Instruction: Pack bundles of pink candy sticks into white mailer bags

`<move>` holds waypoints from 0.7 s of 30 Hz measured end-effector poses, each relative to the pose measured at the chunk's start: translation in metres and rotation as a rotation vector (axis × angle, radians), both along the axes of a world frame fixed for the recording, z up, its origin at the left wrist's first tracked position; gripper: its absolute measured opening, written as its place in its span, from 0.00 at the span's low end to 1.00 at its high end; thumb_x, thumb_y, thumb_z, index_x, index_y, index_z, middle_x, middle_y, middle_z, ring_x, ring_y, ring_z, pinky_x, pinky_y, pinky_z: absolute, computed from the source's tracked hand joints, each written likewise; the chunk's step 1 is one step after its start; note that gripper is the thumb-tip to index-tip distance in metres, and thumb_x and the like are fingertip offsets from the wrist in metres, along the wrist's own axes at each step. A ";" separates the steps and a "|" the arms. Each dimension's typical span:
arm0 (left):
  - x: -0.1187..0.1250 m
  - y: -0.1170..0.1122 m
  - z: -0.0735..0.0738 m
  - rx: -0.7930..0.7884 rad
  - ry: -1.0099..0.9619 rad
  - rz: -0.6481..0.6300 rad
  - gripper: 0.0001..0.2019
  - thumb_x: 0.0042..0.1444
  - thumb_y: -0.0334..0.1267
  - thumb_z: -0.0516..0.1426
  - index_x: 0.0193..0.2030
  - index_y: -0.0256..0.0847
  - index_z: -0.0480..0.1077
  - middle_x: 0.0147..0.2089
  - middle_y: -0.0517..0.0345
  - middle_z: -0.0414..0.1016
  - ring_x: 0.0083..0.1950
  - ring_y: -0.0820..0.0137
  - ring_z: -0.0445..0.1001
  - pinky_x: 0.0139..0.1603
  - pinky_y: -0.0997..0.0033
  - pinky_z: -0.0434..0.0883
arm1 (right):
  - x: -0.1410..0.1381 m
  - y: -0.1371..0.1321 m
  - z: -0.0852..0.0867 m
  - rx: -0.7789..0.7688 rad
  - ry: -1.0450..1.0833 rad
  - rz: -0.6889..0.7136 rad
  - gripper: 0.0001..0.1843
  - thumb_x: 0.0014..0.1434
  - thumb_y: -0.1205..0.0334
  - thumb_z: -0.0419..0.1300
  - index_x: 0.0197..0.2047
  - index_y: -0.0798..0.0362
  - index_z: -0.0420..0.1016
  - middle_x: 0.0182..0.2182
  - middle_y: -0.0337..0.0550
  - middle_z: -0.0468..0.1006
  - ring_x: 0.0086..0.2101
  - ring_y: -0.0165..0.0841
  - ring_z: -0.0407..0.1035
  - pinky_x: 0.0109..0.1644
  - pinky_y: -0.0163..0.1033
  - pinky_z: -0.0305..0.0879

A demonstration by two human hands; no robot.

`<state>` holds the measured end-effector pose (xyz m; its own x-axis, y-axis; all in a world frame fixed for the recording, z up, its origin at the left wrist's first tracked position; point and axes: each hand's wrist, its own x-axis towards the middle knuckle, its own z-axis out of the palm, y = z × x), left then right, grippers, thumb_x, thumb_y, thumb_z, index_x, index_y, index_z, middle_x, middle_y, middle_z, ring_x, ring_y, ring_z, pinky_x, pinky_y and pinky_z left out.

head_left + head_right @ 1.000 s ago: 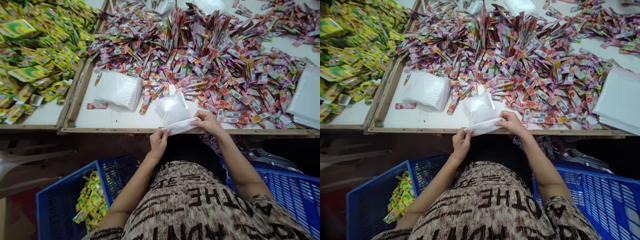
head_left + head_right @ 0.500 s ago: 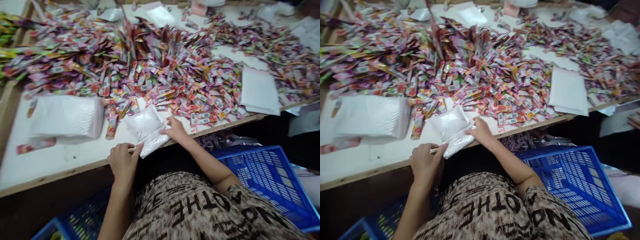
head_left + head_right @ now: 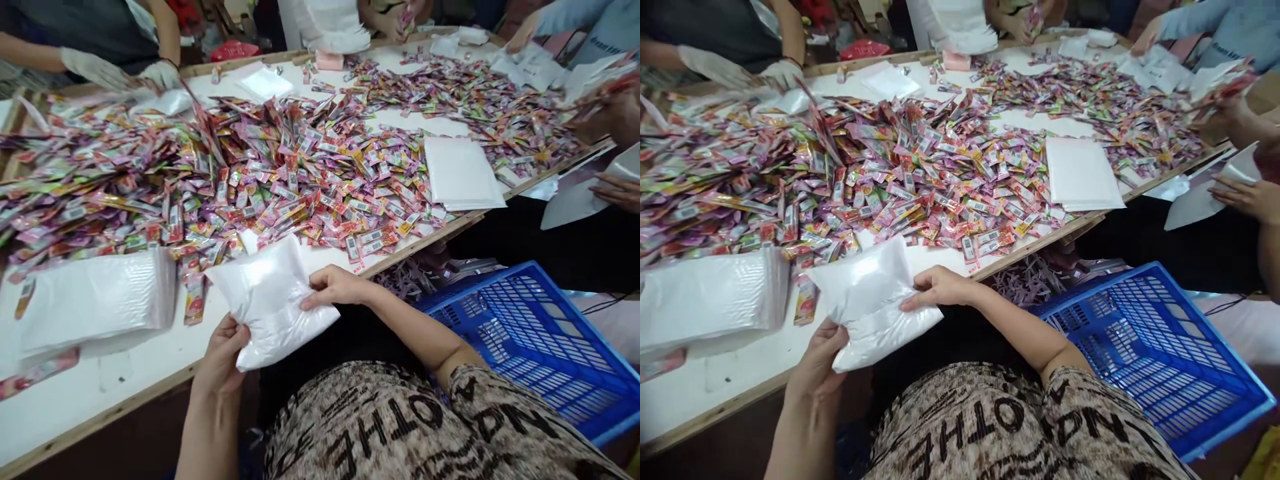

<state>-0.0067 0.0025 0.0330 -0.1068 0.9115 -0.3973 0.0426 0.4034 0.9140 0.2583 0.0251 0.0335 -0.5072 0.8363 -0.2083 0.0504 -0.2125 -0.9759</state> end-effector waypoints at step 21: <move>0.039 0.045 -0.029 0.217 0.121 -0.022 0.15 0.50 0.48 0.67 0.36 0.36 0.78 0.32 0.53 0.81 0.34 0.67 0.78 0.40 0.68 0.75 | 0.195 0.110 0.043 0.547 -0.813 -0.356 0.07 0.51 0.60 0.70 0.32 0.54 0.80 0.30 0.45 0.80 0.33 0.36 0.73 0.40 0.42 0.67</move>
